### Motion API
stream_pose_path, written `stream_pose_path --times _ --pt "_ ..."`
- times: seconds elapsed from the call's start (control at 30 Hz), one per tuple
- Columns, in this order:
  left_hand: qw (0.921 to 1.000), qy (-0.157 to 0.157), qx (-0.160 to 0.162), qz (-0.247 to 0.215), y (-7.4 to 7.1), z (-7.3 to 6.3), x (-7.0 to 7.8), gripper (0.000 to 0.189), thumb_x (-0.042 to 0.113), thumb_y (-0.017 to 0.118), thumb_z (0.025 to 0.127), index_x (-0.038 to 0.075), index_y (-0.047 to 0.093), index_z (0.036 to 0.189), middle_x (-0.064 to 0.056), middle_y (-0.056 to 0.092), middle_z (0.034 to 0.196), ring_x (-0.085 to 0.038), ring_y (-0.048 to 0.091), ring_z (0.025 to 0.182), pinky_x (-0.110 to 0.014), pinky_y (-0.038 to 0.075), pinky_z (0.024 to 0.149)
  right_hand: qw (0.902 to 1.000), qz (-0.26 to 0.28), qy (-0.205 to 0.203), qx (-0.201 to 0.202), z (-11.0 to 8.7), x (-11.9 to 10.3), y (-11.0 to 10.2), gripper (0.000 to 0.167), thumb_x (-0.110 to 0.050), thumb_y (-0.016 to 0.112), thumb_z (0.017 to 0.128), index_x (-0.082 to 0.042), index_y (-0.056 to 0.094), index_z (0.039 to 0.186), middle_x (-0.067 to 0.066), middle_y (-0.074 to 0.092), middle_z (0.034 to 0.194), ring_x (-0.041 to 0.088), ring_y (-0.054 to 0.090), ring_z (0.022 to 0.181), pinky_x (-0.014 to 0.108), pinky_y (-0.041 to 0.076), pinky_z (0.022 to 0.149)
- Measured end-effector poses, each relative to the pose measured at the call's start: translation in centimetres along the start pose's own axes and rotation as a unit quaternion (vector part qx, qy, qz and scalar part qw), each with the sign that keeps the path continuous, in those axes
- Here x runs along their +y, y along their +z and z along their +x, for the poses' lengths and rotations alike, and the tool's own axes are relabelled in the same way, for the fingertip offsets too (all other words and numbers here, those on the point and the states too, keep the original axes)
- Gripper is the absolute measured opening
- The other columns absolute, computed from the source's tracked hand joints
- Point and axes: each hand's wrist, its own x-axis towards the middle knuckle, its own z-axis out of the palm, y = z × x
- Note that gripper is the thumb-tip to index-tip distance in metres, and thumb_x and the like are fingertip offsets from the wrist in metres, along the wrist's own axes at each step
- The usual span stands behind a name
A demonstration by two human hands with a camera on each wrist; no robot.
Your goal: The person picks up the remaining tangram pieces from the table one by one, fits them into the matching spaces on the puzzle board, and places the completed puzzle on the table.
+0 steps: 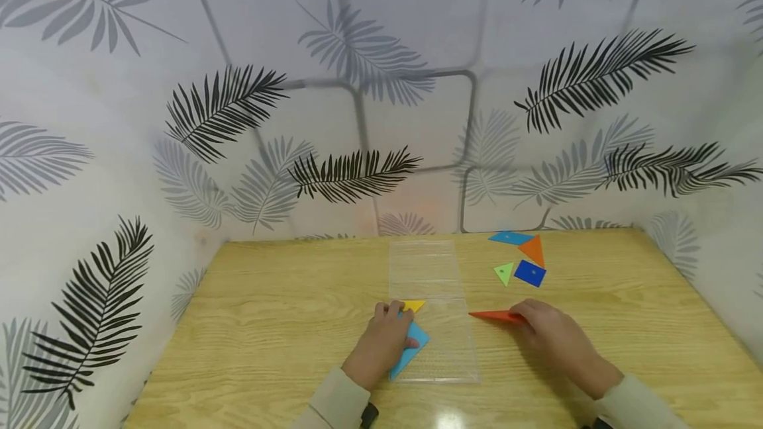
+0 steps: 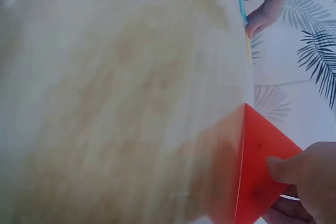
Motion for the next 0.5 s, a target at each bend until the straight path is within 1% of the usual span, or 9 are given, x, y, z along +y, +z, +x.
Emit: stream_pose_path --times 0.17,0.3,0.37,0.5 --pt "1.0 -0.002 -0.002 -0.009 -0.1 0.0 -0.1 0.046 0.042 0.052 0.087 0.009 0.058 0.118 -0.014 0.051 0.123 -0.032 0.049 0.106 -0.03 0.051 0.074 0.9985 0.039 -0.008 0.038 0.3 0.2 -0.1 0.012 -0.004 0.07 0.081 -0.012 0.066 0.089 -0.005 0.065 0.083 0.012 0.063 0.075 0.03 0.052 0.065" --pt "0.9998 -0.003 -0.004 -0.02 -0.1 0.0 -0.1 0.046 0.041 0.052 0.087 0.008 0.058 0.118 -0.015 0.051 0.124 -0.033 0.048 0.106 -0.031 0.051 0.075 0.9969 0.057 -0.013 0.053 0.4 0.7 -0.1 0.013 -0.001 0.068 0.082 -0.01 0.065 0.089 -0.005 0.065 0.081 0.012 0.063 0.074 0.03 0.052 0.064" --pt "0.9997 -0.003 -0.003 -0.023 -0.1 0.0 -0.1 0.046 0.041 0.053 0.086 0.007 0.059 0.118 -0.015 0.051 0.124 -0.033 0.048 0.105 -0.031 0.051 0.075 0.9963 0.07 -0.001 0.05 0.4 0.9 0.0 0.013 0.001 0.067 0.082 -0.008 0.065 0.091 -0.004 0.065 0.082 0.014 0.064 0.075 0.031 0.053 0.065" --pt "0.9993 -0.005 -0.011 -0.034 0.0 0.0 -0.1 0.047 0.04 0.053 0.087 0.007 0.058 0.119 -0.015 0.05 0.125 -0.032 0.047 0.107 -0.032 0.05 0.078 0.9934 0.1 0.043 0.035 0.3 1.6 0.3 0.014 0.0 0.064 0.085 -0.002 0.066 0.099 0.005 0.068 0.088 0.021 0.065 0.082 0.036 0.053 0.07"
